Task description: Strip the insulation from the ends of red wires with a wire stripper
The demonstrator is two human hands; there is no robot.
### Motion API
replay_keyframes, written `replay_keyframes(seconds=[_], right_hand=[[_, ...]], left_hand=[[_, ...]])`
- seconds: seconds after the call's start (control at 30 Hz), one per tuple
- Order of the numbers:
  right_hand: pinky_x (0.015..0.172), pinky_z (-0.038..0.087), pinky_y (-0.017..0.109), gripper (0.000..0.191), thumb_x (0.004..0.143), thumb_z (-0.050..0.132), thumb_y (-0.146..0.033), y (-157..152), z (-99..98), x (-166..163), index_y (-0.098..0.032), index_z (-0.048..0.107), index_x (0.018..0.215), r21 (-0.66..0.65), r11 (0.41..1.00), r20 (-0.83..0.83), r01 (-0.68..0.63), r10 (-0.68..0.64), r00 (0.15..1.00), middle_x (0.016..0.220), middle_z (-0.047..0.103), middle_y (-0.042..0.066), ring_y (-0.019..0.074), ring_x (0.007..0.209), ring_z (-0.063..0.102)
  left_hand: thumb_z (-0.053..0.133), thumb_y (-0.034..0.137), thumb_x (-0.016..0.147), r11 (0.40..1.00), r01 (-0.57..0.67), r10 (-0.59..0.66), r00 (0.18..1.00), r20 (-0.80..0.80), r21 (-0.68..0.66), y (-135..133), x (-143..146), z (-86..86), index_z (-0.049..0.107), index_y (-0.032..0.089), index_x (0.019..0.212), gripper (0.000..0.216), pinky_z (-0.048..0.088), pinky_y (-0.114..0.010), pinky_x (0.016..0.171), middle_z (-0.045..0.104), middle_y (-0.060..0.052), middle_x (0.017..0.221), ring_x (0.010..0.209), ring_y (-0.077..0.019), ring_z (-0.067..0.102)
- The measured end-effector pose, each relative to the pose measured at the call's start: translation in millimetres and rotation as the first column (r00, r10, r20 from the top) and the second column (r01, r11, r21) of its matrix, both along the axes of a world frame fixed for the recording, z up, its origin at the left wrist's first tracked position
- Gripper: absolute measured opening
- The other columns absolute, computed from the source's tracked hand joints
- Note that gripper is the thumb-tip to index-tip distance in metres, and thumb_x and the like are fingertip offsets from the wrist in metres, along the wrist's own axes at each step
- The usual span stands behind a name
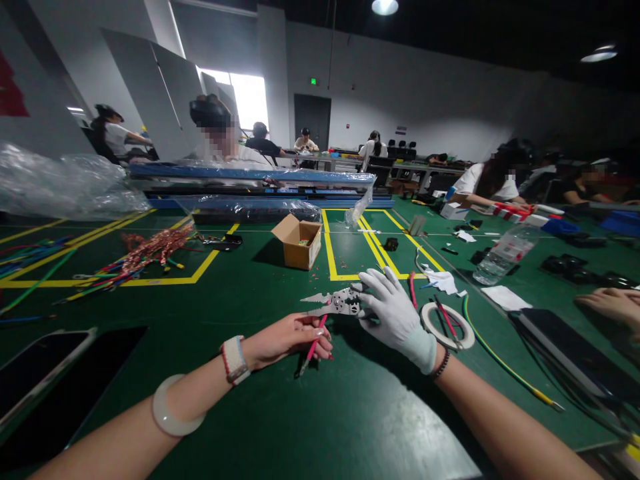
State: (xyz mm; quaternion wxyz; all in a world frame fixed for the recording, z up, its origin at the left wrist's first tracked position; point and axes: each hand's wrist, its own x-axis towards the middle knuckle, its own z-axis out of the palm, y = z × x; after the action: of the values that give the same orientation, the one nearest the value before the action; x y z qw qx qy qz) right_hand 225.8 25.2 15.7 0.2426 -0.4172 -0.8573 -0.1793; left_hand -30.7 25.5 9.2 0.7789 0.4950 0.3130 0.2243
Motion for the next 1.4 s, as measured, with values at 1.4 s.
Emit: replay_keyframes(seconds=[1.4], right_hand=[[0.109,0.028,0.055,0.035,0.073,0.063,-0.022,3.8,-3.4,2.6,-0.023,0.062,0.107,-0.030,0.997,-0.075,-0.077,0.075,0.994,0.122,0.056,0.009,0.0270,0.117,0.048]], left_hand=[[0.072,0.032,0.079,1.000,0.011,-0.011,1.000,0.020,0.000,-0.3,0.5,0.7,0.059,0.009,0.102,0.035,0.050,-0.030,0.075,0.072,-0.010,0.086,0.076,-0.0178,0.069]])
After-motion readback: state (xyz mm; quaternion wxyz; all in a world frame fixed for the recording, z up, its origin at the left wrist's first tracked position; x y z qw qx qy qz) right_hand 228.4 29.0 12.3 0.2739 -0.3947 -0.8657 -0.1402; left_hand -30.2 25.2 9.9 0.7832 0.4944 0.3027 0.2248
